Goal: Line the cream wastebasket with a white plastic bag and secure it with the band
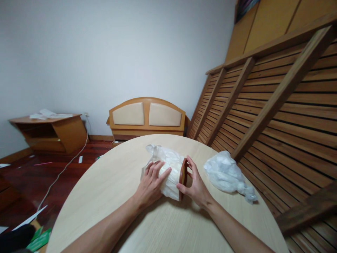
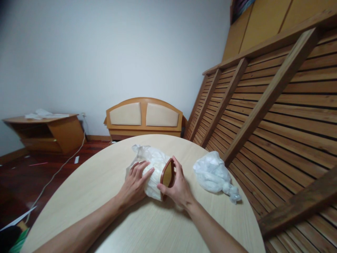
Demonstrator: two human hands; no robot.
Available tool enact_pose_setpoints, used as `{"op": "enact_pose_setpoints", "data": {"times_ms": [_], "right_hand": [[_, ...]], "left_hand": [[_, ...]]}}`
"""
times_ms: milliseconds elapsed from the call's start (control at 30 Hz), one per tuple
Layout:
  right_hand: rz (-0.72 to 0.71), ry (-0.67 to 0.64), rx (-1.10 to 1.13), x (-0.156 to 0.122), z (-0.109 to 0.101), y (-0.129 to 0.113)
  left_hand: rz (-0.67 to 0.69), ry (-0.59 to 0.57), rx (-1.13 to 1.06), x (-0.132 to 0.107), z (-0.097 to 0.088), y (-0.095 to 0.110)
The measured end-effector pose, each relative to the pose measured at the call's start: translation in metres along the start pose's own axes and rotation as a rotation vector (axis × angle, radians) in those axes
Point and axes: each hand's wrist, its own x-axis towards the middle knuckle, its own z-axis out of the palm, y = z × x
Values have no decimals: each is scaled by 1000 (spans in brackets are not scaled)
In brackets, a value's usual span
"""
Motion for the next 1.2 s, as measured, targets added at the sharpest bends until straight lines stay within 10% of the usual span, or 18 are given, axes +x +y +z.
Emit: {"op": "enact_pose_setpoints", "data": {"times_ms": [267,433,800,1000,1200], "right_hand": [[-61,47,170,3,-19,0],[-62,106,-143,10,-37,10],[130,-343,-788,-6,-42,36],[156,-228,-690,3,-37,28],[220,-152,-114,10,-28,4]], "left_hand": [[-53,173,-26,2,4,-8],[-274,221,-159,3,5,-20],[-773,365,-775,9,16,-44],[-798,367,-1081,9,3,-30],[-867,355,-1129,2,-6,-14]]}}
